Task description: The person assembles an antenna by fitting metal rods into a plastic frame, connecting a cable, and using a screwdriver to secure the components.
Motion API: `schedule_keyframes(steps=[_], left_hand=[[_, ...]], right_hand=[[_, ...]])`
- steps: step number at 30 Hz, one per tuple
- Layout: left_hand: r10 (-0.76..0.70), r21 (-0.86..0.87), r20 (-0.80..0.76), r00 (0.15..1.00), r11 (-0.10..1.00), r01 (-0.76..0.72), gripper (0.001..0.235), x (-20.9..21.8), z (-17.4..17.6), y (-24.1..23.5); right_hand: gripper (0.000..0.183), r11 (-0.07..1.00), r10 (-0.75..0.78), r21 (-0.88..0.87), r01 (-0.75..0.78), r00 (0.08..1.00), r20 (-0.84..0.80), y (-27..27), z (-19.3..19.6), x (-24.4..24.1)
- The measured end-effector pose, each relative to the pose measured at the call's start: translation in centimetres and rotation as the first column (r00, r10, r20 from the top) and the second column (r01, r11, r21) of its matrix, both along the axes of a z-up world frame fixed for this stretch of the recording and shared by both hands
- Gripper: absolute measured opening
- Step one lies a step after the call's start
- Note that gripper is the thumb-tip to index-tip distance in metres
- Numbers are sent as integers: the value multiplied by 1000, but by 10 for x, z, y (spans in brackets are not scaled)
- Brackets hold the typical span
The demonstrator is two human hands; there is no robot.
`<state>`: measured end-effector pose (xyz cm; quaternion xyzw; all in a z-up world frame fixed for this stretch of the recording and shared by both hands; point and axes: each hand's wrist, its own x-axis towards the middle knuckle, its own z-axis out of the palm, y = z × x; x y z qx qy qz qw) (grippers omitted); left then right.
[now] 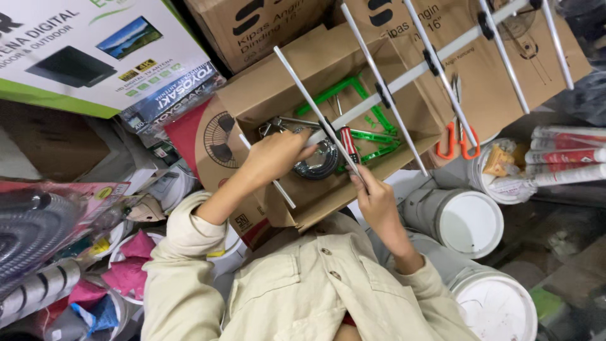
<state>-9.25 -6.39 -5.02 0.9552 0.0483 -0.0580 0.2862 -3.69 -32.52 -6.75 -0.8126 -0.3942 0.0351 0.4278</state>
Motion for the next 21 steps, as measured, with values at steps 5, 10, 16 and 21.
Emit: schedule_keyframes(steps=[5,10,16,21], left_hand=[[9,33,10,1000,999,-9,41,3,4,-2],[48,24,331,943,998,-59,32,-13,17,1],[647,-507,390,656,745,-434,39,-49,3,37],[464,-249,452,762,886,-391,35,-66,-24,31]], right_hand=[[28,984,-100,-163,76,985,-141,-7,-3,7],[32,974,-76,-222,39,984,-164,-16,3,26],[31,980,-40,-196,18,993,-107,-21,-6,31],[31,980,-108,-186,74,977,-183,-22,-6,27]])
